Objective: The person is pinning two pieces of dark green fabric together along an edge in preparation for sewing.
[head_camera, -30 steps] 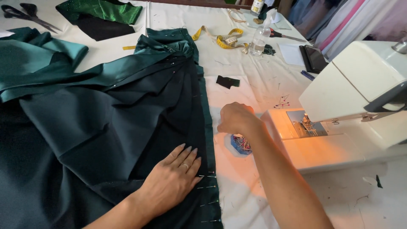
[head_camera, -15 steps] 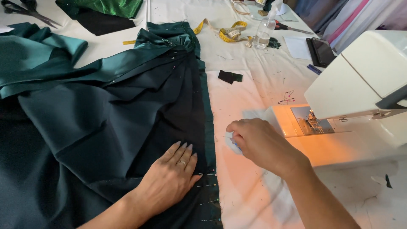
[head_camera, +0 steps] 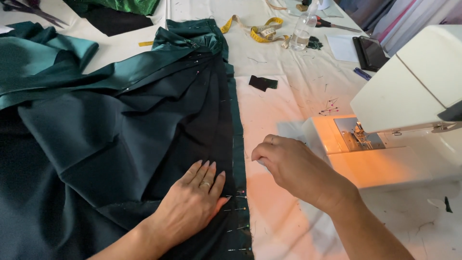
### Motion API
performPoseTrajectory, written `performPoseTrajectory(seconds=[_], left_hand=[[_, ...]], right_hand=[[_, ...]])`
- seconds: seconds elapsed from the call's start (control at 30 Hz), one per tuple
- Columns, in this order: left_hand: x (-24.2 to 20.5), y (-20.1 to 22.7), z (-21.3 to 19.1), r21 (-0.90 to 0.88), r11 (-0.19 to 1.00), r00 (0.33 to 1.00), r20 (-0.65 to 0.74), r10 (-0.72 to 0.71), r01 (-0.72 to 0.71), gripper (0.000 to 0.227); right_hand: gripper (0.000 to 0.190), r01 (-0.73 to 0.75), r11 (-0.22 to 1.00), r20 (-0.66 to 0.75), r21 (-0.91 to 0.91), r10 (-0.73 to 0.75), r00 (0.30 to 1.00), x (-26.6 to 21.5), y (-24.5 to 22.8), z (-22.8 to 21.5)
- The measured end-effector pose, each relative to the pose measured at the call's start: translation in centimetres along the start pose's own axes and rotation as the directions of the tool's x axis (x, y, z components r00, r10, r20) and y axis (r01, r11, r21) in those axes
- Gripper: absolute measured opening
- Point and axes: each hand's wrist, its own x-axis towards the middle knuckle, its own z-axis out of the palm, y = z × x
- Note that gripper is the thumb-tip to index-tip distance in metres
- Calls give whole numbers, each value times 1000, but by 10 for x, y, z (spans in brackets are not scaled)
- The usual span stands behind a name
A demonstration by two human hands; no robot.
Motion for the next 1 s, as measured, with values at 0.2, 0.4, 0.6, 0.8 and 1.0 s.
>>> performPoseTrajectory(seconds=[0.2,0.4,0.6,0.8,1.0], left_hand=[[4,-1,-6,-90,996,999,-43,4,-8,43],[6,-2,-12,-205,979,1000,23,20,-14,51],[0,7,-21,-248,969,986,163,24,18,73],[-2,4,-21,-355,935,946,305,106,10,97],[-5,3,-16,-314,949,966,240,95,-15,100]], right_hand=[[19,24,994,2,-110,-24,1000,0,2,2],[25,70,976,18,-205,-68,998,5,-1,11],[20,148,926,-13,-347,-163,987,12,5,38],[26,249,859,-27,-447,-291,956,16,7,51],[24,268,853,28,-447,-286,958,16,3,53]])
